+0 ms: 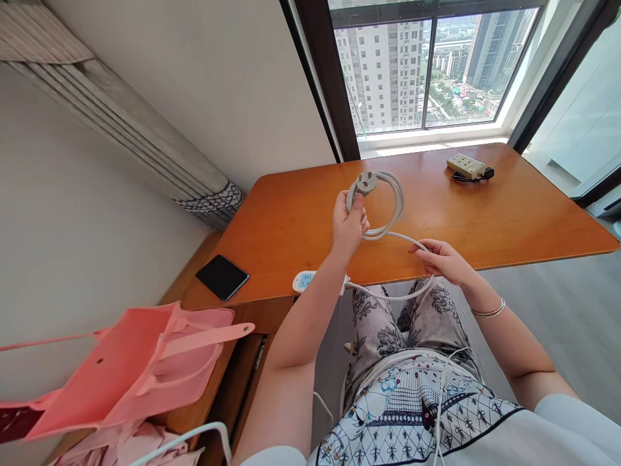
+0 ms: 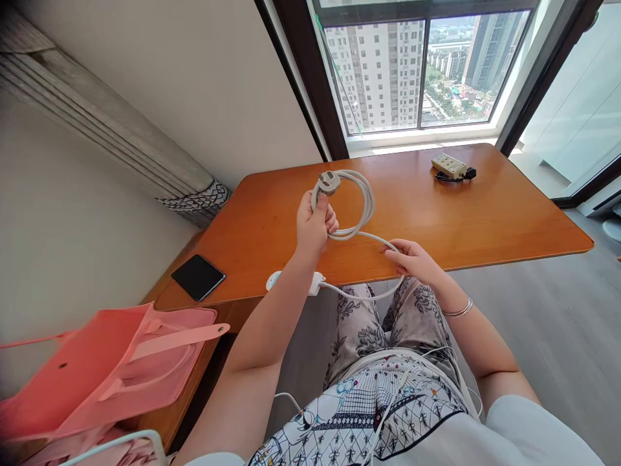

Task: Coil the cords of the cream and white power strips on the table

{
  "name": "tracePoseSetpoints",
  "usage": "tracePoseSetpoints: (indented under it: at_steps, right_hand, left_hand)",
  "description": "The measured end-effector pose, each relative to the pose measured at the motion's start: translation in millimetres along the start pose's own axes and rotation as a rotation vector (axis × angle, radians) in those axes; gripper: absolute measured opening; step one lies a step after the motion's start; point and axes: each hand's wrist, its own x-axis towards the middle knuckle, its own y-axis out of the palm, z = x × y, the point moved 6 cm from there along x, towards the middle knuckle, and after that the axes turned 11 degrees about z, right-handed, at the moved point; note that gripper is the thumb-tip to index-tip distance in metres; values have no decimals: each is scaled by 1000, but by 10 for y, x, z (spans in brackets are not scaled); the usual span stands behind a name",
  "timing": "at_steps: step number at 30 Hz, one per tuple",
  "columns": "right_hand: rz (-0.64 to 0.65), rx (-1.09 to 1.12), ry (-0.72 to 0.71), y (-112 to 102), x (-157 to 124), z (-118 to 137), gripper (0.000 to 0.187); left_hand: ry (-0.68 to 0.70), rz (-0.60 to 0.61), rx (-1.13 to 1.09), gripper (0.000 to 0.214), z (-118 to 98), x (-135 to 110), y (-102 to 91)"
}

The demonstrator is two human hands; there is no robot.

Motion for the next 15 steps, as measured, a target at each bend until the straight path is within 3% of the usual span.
tracePoseSetpoints:
  at_steps: [4, 8, 11, 15]
  right_hand:
    - [-52, -794, -199, -60, -120, 384, 25]
    - [-138, -1271, -470, -36, -219, 585, 34]
    - [-196, -1411, -720, -1, -265, 659, 35]
    - [-321, -1301, -925, -5, -313, 808, 29]
  left_hand:
    - [-120, 125, 58, 40, 101, -20, 21]
    - [-290, 246, -17, 40, 120, -52, 34]
    - [-454, 331, -124, 34, 169, -94, 50]
    - [-694, 398, -279, 30, 319, -224, 113]
